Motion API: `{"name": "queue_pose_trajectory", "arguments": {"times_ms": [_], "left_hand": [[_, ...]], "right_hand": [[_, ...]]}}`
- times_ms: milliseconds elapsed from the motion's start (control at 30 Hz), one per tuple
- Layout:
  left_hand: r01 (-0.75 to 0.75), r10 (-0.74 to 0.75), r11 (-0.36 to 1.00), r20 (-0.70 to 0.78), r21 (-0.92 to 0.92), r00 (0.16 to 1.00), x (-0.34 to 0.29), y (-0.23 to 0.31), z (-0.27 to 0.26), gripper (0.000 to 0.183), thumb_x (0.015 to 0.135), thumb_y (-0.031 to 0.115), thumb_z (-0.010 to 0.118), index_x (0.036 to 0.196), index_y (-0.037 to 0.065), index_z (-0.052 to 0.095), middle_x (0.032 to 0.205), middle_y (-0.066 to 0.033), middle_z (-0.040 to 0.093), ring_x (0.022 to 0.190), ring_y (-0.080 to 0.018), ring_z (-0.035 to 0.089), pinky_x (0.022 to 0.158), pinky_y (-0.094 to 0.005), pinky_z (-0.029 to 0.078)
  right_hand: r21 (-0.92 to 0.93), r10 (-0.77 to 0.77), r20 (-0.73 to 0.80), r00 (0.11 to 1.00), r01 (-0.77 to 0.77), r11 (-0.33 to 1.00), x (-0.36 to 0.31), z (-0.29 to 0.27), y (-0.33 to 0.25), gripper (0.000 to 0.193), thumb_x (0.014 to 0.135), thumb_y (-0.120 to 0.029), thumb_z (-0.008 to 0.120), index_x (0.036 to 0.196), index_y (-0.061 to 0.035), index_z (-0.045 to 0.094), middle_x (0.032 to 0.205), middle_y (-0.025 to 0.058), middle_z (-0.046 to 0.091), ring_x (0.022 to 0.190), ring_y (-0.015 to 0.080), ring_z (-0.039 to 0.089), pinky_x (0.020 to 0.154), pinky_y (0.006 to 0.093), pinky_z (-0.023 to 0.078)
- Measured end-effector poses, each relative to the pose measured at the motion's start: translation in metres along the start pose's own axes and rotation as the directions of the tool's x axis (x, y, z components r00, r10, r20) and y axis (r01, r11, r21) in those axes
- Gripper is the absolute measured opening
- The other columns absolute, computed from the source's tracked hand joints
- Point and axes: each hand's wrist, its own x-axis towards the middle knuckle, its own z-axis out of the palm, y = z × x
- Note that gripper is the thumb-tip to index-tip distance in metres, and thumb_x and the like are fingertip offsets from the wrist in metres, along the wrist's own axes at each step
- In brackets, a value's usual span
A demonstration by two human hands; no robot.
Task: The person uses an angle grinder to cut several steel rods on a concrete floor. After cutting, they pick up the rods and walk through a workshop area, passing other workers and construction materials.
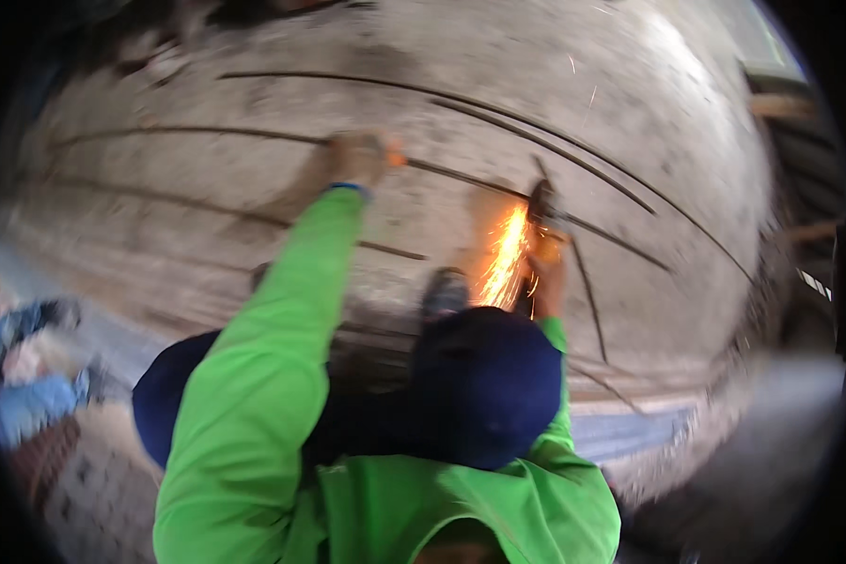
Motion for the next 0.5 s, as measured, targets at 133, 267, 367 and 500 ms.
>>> {"name": "queue_pose_trajectory", "arguments": {"times_ms": [133,267,367,500], "left_hand": [[-0.173,0.133,0.917,0.134,0.36,0.982,0.01,0.026,0.0,0.035,0.099,0.044,0.059,0.11,0.015,0.075,0.103,-0.0051,0.077,0.092,-0.0243,0.072,0.079,-0.0408,0.054],[-0.218,0.159,0.943,0.234,0.253,0.959,0.006,0.017,-0.004,0.031,0.103,0.034,0.054,0.119,0.015,0.072,0.119,-0.004,0.073,0.102,-0.0217,0.07,0.089,-0.0384,0.053],[-0.173,0.067,0.949,0.365,0.265,0.929,-0.006,0.06,-0.048,0.028,0.1,0.029,0.058,0.121,0.014,0.071,0.12,-0.0051,0.071,0.107,-0.0247,0.068,0.094,-0.0401,0.052],[0.078,-0.137,0.975,0.285,0.207,0.949,-0.001,0.055,-0.049,0.024,0.092,0.021,0.071,0.114,0.011,0.073,0.11,-0.0075,0.073,0.102,-0.0279,0.068,0.095,-0.0389,0.053]], "right_hand": [[0.094,0.216,-0.233,0.948,-0.199,0.976,-0.004,-0.01,-0.044,0.045,0.079,-0.023,0.08,0.115,-0.0009,0.064,0.098,0.0139,0.073,0.084,0.022,0.067,0.075,0.0376,0.053],[0.144,0.284,-0.204,0.937,-0.258,0.955,-0.01,-0.013,-0.076,0.045,0.075,-0.026,0.08,0.107,0.0005,0.064,0.091,0.0182,0.072,0.078,0.0287,0.069,0.072,0.0396,0.054],[0.129,0.306,-0.197,0.931,-0.285,0.95,-0.015,-0.014,-0.082,0.044,0.074,-0.026,0.079,0.106,0.0014,0.064,0.09,0.017,0.071,0.075,0.0259,0.069,0.069,0.0379,0.054],[0.096,0.289,-0.148,0.946,-0.277,0.956,-0.008,-0.014,-0.086,0.044,0.075,-0.026,0.078,0.105,0.0021,0.063,0.087,0.0162,0.071,0.073,0.0256,0.068,0.068,0.0374,0.054]]}}
